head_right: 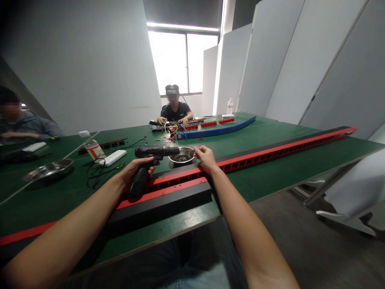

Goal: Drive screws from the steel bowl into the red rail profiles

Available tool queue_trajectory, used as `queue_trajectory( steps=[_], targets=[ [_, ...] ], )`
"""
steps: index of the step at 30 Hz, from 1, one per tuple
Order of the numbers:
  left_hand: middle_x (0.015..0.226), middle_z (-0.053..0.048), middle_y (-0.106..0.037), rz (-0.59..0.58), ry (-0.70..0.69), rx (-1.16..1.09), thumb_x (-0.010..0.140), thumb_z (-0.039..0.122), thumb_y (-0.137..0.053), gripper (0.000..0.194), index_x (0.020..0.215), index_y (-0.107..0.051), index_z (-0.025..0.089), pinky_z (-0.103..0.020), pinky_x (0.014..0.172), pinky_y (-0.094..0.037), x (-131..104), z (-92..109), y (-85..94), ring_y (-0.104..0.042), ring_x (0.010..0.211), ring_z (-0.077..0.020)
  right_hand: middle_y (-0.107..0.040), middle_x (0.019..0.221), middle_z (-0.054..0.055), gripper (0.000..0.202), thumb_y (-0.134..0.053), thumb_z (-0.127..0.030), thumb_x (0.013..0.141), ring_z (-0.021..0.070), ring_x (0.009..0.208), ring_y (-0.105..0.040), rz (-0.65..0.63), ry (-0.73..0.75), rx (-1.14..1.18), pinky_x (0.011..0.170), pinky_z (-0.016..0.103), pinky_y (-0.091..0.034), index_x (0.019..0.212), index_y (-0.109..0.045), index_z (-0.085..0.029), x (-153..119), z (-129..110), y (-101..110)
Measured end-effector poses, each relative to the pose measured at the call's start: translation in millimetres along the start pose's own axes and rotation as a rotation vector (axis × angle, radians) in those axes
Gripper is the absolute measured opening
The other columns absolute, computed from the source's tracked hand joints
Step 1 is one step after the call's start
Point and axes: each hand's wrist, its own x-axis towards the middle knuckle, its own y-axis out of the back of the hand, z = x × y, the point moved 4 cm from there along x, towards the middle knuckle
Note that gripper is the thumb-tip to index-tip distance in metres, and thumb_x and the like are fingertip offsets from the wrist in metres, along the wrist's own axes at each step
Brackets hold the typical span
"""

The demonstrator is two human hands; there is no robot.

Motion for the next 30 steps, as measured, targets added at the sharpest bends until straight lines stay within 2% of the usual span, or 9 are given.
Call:
queue_trajectory(
  steps=[13,22,26,30],
  targets=[
    [0.065,-0.006,-0.064,-0.022,0.004,0.014,0.085,0.028,-0.069,0.022,0.095,-0.07,0.008,-0.019,0.046,-0.052,4,-2,6.2,-0.061,0.05,-0.0118,-0.06,0.06,-0.002,0.048,-0.083,-0.061,0.061,0.0122,0.056,-0.052,0.012,-0.017,-0.028,0.059,0.028,-0.042,0.068,-0.06,-0.02,-4,-7,-2],
    [0.065,-0.006,-0.065,-0.003,-0.014,0.062,0.085,0.028,-0.07,0.018,0.088,-0.071,0.011,-0.02,0.048,-0.051,1,0,3.4,-0.061,0.051,-0.0123,-0.061,0.062,-0.001,0.048,-0.079,-0.064,0.064,0.0135,0.058,-0.054,0.006,0.0,-0.096,0.06,0.028,-0.044,0.07,-0.06,-0.021,-4,-6,-1],
    [0.064,-0.006,-0.065,0.091,-0.151,0.239,0.082,0.031,-0.074,0.021,0.087,-0.074,0.011,-0.02,0.046,-0.049,-21,15,0.1,-0.059,0.051,-0.0126,-0.063,0.064,0.001,0.048,-0.075,-0.066,0.069,0.0152,0.06,-0.056,0.006,0.056,-0.187,0.063,0.03,-0.045,0.07,-0.06,-0.021,-5,-7,-2],
    [0.065,-0.007,-0.065,0.177,-0.293,0.492,0.079,0.038,-0.076,0.032,0.094,-0.075,0.01,-0.021,0.042,-0.044,-60,45,0.0,-0.058,0.051,-0.0141,-0.062,0.062,0.002,0.047,-0.072,-0.066,0.073,0.0164,0.058,-0.055,-0.013,0.096,-0.297,0.061,0.032,-0.043,0.068,-0.059,-0.021,-8,-8,-7]
  ],
)
